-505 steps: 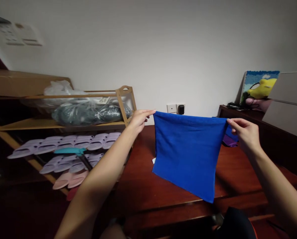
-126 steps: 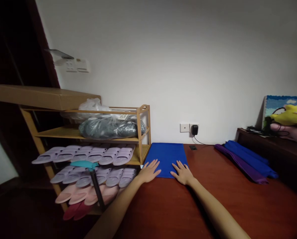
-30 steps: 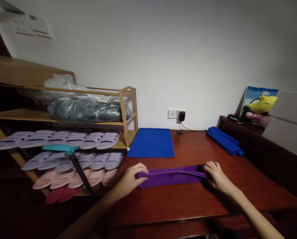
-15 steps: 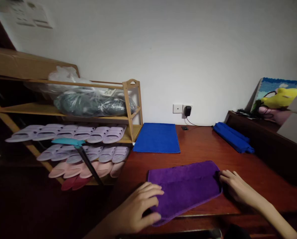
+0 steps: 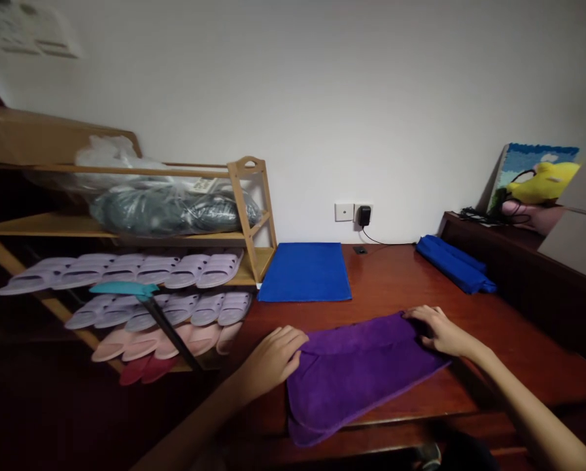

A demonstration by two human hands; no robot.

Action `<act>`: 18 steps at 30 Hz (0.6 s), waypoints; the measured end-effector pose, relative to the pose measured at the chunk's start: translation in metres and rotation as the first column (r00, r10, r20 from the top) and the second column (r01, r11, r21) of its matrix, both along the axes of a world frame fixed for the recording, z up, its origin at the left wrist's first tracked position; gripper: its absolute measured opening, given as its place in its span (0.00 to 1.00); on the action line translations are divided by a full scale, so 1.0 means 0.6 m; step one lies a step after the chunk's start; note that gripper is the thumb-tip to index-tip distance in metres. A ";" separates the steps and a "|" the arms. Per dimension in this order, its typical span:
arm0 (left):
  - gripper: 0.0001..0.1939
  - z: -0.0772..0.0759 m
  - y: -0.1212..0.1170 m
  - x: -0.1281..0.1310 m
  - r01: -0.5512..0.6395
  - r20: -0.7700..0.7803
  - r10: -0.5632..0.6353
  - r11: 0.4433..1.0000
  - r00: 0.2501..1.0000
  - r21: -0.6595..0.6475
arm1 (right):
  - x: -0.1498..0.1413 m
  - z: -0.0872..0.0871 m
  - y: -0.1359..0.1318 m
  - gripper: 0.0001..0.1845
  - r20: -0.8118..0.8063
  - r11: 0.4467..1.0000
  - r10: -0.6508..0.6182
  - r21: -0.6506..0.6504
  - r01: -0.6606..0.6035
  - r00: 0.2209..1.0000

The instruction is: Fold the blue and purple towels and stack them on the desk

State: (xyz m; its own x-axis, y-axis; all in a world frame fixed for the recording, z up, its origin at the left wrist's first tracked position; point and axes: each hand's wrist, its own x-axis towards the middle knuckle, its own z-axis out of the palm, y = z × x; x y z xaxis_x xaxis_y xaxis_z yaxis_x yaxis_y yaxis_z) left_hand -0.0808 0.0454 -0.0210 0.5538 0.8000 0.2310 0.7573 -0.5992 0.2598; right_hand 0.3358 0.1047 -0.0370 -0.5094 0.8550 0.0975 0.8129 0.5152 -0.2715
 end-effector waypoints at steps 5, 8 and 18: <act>0.13 0.003 0.036 -0.004 -0.070 0.285 0.107 0.988 0.952 -0.136 | 0.006 0.002 0.035 0.25 -0.123 1.000 -0.011 -0.030 0.008 0.992; 0.11 -0.007 0.068 -0.010 -0.135 0.410 0.214 0.967 0.887 -0.215 | -0.001 0.003 0.071 0.15 -0.219 0.997 -0.056 -0.070 0.042 0.974; 0.10 -0.020 0.092 -0.013 -0.256 0.171 0.240 0.963 0.956 0.082 | -0.039 -0.023 0.136 0.19 -0.171 0.979 -0.183 0.057 0.195 0.968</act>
